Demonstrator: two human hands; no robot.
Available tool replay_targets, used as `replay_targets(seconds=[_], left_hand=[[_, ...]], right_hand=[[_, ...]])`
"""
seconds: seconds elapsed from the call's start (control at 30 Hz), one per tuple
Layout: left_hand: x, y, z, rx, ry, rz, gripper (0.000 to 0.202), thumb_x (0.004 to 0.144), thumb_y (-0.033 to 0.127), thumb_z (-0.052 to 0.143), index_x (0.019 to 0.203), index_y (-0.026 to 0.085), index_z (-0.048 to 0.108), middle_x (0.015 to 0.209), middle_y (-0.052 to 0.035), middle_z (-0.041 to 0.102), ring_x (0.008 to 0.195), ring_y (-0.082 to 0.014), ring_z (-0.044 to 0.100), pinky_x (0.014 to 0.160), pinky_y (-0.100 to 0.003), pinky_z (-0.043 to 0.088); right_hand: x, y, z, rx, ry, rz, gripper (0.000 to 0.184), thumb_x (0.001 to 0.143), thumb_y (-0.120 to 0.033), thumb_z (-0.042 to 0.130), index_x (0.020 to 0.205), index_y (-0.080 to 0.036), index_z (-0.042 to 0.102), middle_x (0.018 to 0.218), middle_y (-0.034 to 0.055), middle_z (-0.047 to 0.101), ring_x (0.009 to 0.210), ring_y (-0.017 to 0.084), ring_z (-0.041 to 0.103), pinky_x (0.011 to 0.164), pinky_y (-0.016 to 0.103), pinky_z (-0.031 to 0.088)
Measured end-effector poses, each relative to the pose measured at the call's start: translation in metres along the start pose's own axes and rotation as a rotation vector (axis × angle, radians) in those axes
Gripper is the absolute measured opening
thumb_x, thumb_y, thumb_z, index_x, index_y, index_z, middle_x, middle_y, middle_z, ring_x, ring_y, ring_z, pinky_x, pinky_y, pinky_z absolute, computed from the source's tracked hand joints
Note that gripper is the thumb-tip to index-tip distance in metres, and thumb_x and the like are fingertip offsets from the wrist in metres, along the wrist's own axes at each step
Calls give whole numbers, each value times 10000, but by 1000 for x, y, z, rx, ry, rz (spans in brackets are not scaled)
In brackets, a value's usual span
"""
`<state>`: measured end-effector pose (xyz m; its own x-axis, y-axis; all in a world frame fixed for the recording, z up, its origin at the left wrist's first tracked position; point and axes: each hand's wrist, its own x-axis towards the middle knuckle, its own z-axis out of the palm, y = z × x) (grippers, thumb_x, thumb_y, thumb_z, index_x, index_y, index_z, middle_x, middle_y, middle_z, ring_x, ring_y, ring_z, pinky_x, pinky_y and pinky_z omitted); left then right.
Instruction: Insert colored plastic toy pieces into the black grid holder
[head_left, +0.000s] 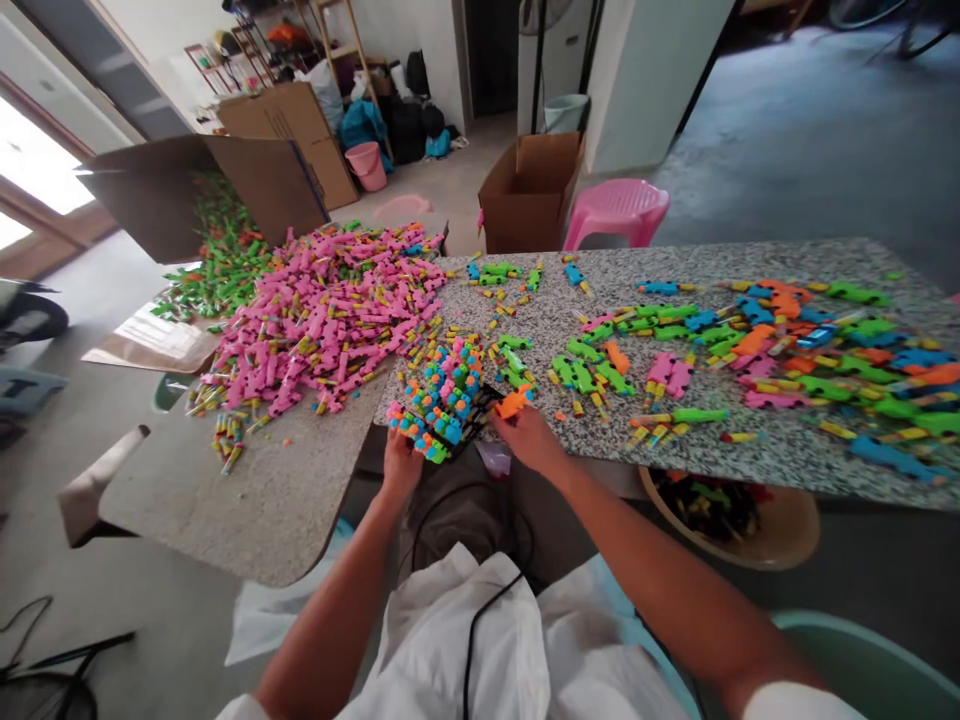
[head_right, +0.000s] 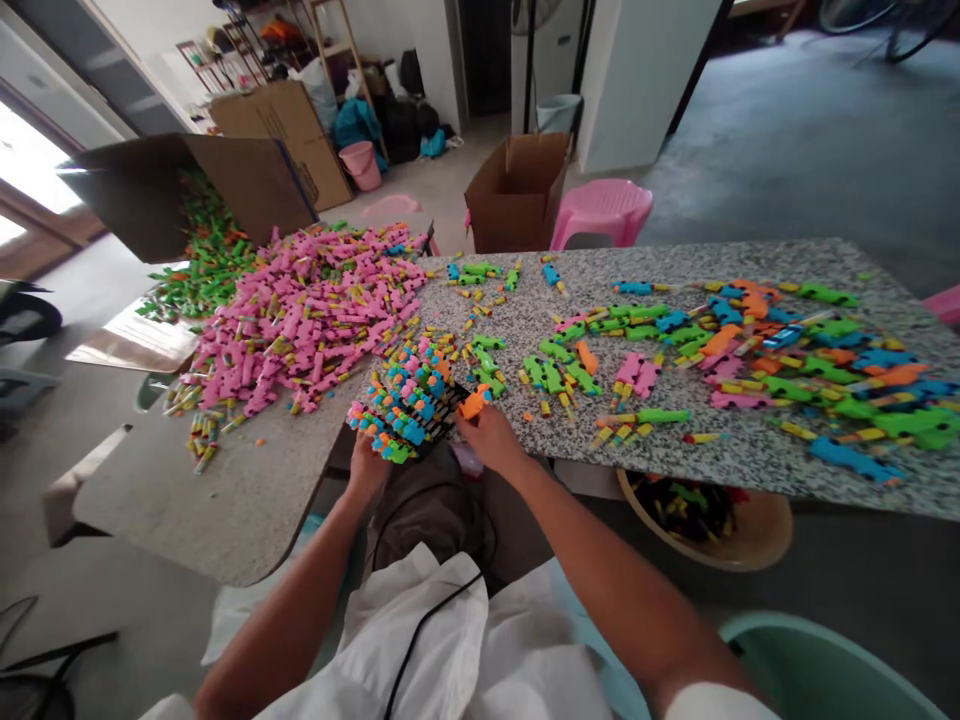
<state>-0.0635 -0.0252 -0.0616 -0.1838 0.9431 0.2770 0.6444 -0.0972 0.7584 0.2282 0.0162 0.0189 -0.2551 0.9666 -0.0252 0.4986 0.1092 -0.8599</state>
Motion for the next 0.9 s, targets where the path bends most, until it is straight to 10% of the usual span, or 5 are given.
replay_targets(seconds=[0.33, 0.9], left_hand=[[-3, 13, 2, -10, 26, -17, 146, 902, 298, 633, 978, 223, 731, 1230, -112, 660, 1265, -308, 589, 1104, -484, 509], [-2, 14, 2, -11, 29, -33, 183, 900, 342, 652, 1005, 222, 743, 1214, -111, 649, 1189, -296, 619, 1065, -463, 532]], right_hand=[[7, -14, 10, -469, -178, -175, 262, 1056, -252, 489, 1129, -139, 714, 1133, 154, 744, 1052, 258, 682, 915, 319, 478], [8, -16, 19, -500, -130, -104, 267, 1080, -303, 480, 1190, -145, 664, 1134, 155, 746, 1031, 261, 707, 889, 321, 487]])
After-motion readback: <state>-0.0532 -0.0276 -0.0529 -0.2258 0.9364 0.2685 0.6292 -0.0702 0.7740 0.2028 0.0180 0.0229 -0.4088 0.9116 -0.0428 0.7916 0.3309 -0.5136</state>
